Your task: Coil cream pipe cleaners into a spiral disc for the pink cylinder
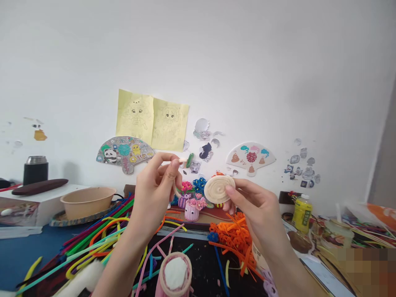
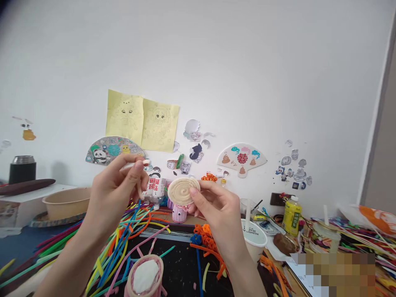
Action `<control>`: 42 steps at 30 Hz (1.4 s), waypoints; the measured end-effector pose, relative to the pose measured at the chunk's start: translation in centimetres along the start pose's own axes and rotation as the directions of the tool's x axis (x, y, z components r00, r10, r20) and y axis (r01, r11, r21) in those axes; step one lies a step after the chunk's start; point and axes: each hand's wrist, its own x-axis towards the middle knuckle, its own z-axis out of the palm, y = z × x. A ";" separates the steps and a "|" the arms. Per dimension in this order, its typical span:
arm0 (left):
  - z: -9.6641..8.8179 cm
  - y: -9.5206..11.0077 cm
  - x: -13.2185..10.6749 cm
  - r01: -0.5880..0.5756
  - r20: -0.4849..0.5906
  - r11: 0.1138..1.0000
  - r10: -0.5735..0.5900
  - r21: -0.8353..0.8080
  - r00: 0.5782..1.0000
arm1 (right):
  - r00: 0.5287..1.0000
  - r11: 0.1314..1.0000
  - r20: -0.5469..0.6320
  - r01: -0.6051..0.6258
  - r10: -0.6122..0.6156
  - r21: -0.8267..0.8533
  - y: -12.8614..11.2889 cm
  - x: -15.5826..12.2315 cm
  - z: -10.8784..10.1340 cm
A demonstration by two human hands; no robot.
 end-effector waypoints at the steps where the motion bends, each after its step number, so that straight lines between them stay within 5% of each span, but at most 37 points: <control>1: 0.3 0.1 -0.1 0.009 0.006 1.000 -0.009 -0.019 1.000 | 1.000 1.000 -0.001 -0.002 0.002 0.000 0.0 0.0 0.0; 8: 1.1 0.3 -0.5 0.031 0.091 0.999 -0.027 -0.035 0.995 | 1.000 0.993 -0.017 0.020 -0.022 -0.112 -0.5 -0.1 -0.2; 14: 0.8 0.7 -0.6 0.087 0.013 0.995 -0.086 -0.054 0.996 | 0.998 0.989 -0.011 0.059 -0.061 -0.137 -0.5 -0.2 -0.3; 22: 1.4 1.8 -1.0 -0.091 -0.086 0.957 0.119 0.276 0.989 | 0.992 0.961 0.027 0.124 -0.121 -0.248 -0.5 -0.4 0.3; 42: 2.7 1.6 -1.5 -0.096 -0.051 0.978 0.107 0.186 0.993 | 0.983 0.966 0.049 0.181 -0.175 -0.186 -0.5 -0.6 0.6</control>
